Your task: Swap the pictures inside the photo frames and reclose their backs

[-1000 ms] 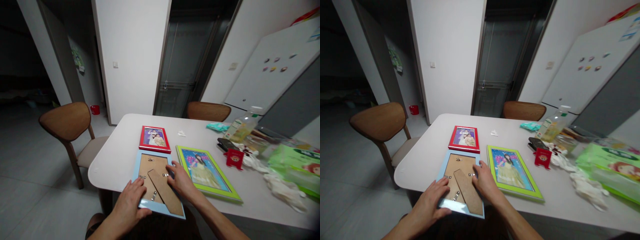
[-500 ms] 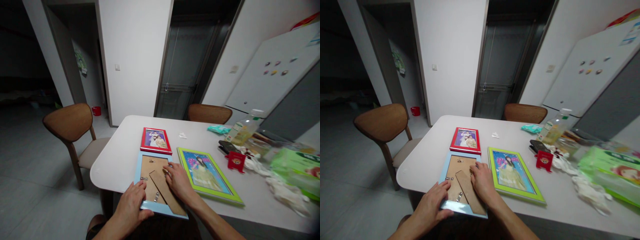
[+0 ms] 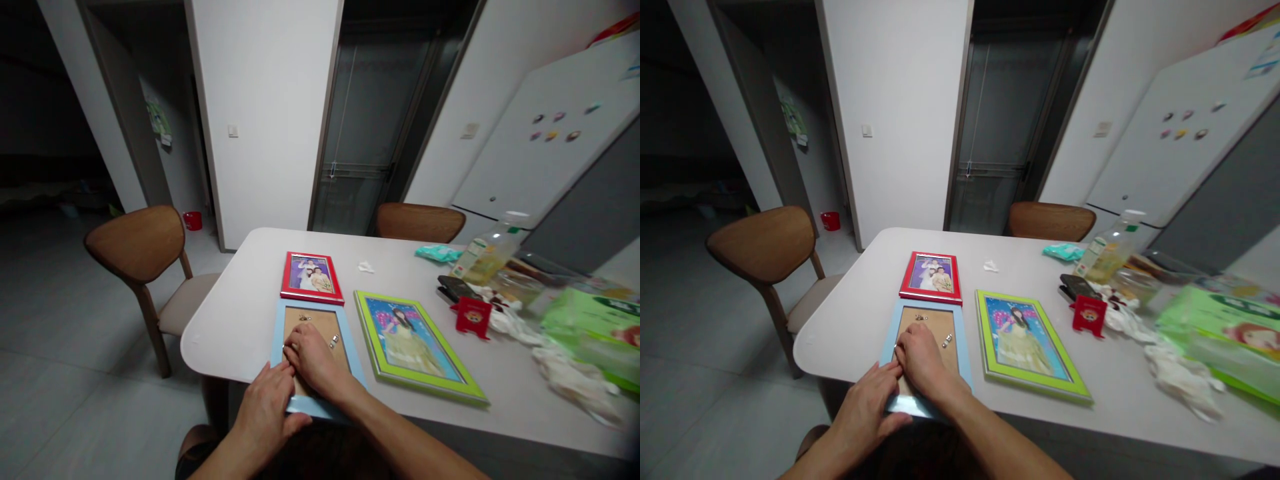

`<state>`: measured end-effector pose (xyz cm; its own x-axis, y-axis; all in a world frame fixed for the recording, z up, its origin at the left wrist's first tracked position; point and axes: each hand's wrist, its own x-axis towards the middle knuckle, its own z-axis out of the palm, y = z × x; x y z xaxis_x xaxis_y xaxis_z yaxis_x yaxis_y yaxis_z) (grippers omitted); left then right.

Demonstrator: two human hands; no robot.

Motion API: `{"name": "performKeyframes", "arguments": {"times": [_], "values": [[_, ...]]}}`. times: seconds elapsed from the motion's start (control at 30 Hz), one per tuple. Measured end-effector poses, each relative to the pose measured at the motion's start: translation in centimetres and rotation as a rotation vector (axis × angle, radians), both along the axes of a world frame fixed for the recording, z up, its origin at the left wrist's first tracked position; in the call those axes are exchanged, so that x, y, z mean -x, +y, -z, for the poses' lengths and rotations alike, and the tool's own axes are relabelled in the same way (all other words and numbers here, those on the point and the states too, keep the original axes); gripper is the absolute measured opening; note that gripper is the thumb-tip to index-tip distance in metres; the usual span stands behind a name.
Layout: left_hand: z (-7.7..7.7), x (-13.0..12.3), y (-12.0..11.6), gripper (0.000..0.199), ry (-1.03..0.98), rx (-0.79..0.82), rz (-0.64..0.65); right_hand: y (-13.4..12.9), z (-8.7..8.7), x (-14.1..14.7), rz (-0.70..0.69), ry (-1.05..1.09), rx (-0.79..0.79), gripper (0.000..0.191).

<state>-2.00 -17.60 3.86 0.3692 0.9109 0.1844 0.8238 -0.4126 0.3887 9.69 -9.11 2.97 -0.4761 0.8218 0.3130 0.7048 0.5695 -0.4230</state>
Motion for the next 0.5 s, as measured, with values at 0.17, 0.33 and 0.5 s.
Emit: {"name": "performKeyframes", "arguments": {"times": [0.17,0.33,0.5], "values": [[0.0,-0.2,0.1,0.049,-0.013,0.012,-0.015,0.7,0.1,0.1,0.081,0.005,0.028,0.012],[0.1,0.0,0.2,0.047,-0.031,0.044,-0.037,0.3,-1.1,-3.1,-0.091,0.082,0.117,0.019],[-0.2,0.1,0.1,0.036,-0.070,0.064,-0.034,-2.0,-2.7,-6.4,-0.293,-0.021,0.289,0.020]]}}
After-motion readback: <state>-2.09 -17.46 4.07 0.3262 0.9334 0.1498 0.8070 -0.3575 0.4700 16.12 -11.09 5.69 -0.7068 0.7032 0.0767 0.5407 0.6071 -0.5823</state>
